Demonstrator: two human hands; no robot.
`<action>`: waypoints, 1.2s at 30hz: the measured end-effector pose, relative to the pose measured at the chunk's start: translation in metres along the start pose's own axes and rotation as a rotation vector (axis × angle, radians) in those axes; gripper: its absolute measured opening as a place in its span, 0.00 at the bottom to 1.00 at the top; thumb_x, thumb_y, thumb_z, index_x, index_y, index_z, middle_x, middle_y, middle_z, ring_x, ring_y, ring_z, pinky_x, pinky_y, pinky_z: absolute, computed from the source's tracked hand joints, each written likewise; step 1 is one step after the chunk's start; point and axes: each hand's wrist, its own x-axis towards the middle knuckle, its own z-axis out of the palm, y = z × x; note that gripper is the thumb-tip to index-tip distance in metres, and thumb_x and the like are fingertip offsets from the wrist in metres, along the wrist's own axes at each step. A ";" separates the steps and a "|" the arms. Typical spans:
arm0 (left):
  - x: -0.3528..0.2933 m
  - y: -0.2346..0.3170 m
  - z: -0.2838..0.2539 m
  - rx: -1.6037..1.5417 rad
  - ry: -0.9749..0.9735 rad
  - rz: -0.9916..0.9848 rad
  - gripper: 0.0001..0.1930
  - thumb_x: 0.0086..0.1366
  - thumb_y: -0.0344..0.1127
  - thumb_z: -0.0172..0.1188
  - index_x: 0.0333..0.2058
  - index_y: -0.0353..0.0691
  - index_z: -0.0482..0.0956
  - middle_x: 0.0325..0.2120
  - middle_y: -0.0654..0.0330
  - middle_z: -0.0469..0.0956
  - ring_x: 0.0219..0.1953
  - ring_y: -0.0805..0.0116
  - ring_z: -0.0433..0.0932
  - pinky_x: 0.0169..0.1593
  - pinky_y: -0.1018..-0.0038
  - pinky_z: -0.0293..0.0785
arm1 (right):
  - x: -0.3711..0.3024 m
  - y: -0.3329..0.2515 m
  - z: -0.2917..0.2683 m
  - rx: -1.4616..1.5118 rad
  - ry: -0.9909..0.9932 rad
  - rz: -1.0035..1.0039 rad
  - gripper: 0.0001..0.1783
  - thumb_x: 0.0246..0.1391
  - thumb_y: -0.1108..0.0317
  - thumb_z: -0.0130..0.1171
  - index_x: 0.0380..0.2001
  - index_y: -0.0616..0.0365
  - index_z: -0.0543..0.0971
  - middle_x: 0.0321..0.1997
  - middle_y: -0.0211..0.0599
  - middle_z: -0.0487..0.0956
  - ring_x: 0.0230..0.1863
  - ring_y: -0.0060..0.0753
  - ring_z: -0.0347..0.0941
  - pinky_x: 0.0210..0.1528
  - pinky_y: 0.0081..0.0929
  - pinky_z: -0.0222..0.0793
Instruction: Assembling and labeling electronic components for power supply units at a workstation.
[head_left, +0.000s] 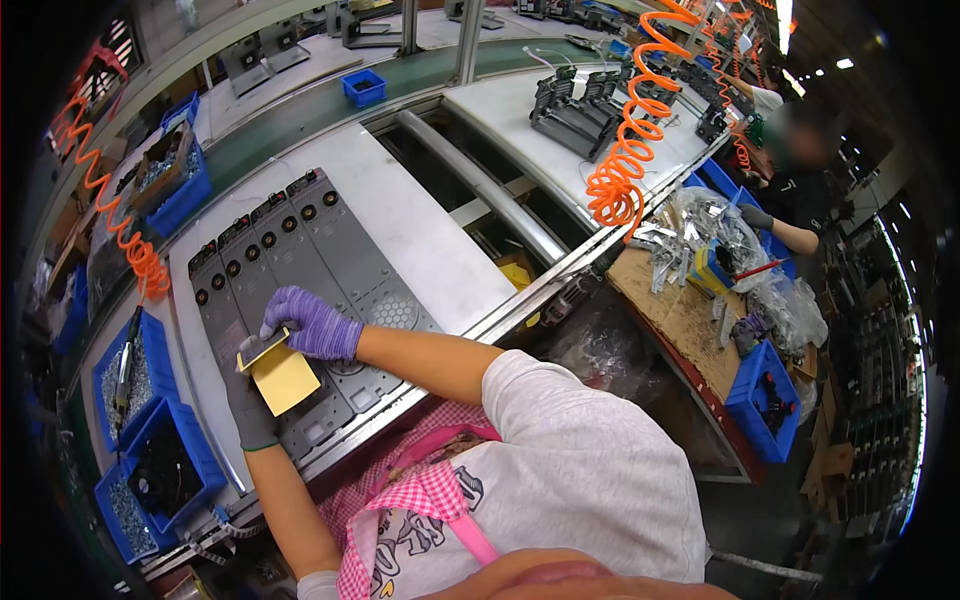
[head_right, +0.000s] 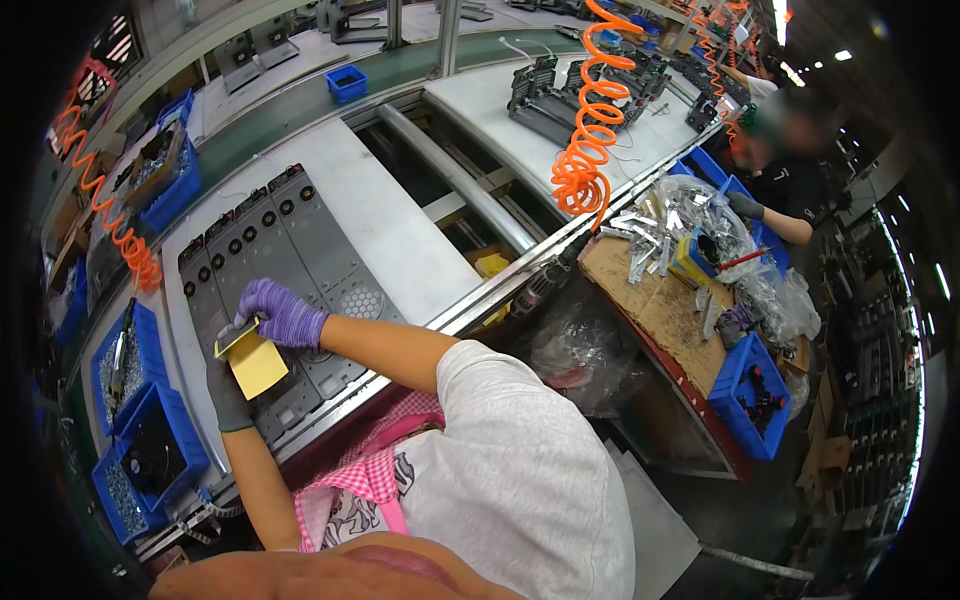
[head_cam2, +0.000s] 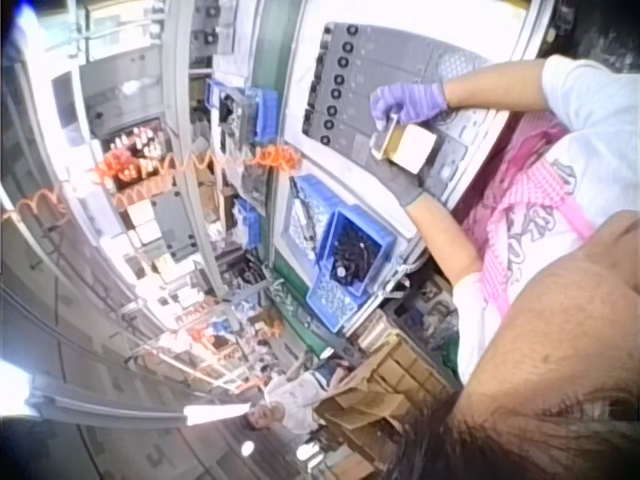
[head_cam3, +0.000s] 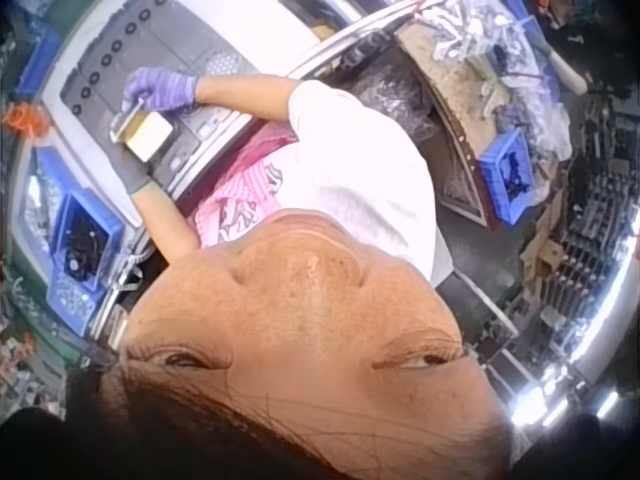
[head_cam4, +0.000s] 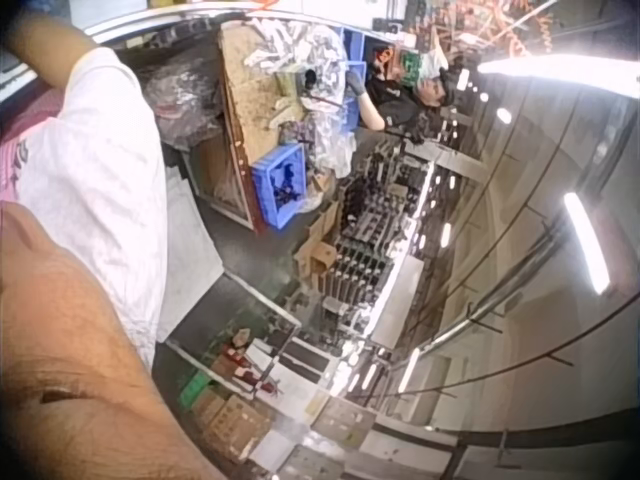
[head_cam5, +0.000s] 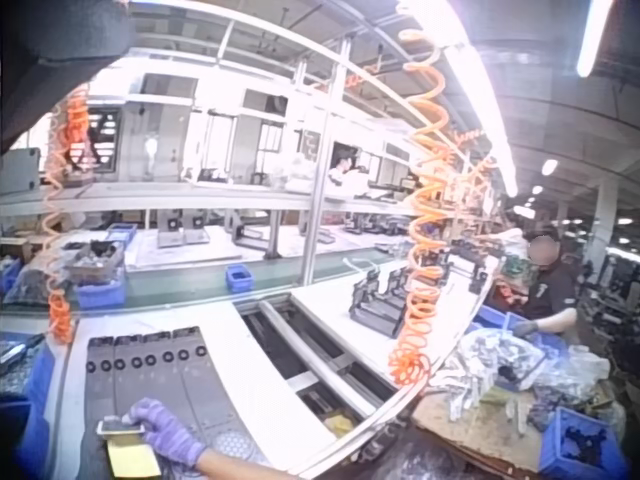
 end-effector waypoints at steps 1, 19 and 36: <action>0.001 0.008 0.005 -0.072 -0.005 -0.063 0.33 0.72 0.56 0.50 0.64 0.34 0.66 0.56 0.50 0.74 0.58 0.57 0.75 0.60 0.61 0.73 | 0.000 0.000 -0.001 -0.024 0.016 -0.013 0.19 0.35 0.85 0.60 0.33 0.54 0.81 0.38 0.36 0.77 0.47 0.43 0.73 0.54 0.37 0.70; -0.007 0.031 0.038 0.268 0.110 0.038 0.24 0.68 0.33 0.55 0.61 0.30 0.68 0.54 0.50 0.73 0.54 0.63 0.75 0.59 0.68 0.72 | 0.004 -0.008 -0.008 0.438 -0.052 0.409 0.18 0.59 0.72 0.59 0.53 0.60 0.76 0.52 0.38 0.78 0.55 0.29 0.73 0.61 0.29 0.70; -0.008 0.037 0.050 0.362 0.077 0.109 0.25 0.69 0.37 0.56 0.60 0.30 0.69 0.53 0.51 0.75 0.53 0.62 0.76 0.58 0.68 0.73 | 0.001 -0.007 -0.003 0.321 -0.083 0.559 0.14 0.56 0.70 0.66 0.44 0.61 0.76 0.38 0.36 0.78 0.43 0.24 0.74 0.50 0.27 0.73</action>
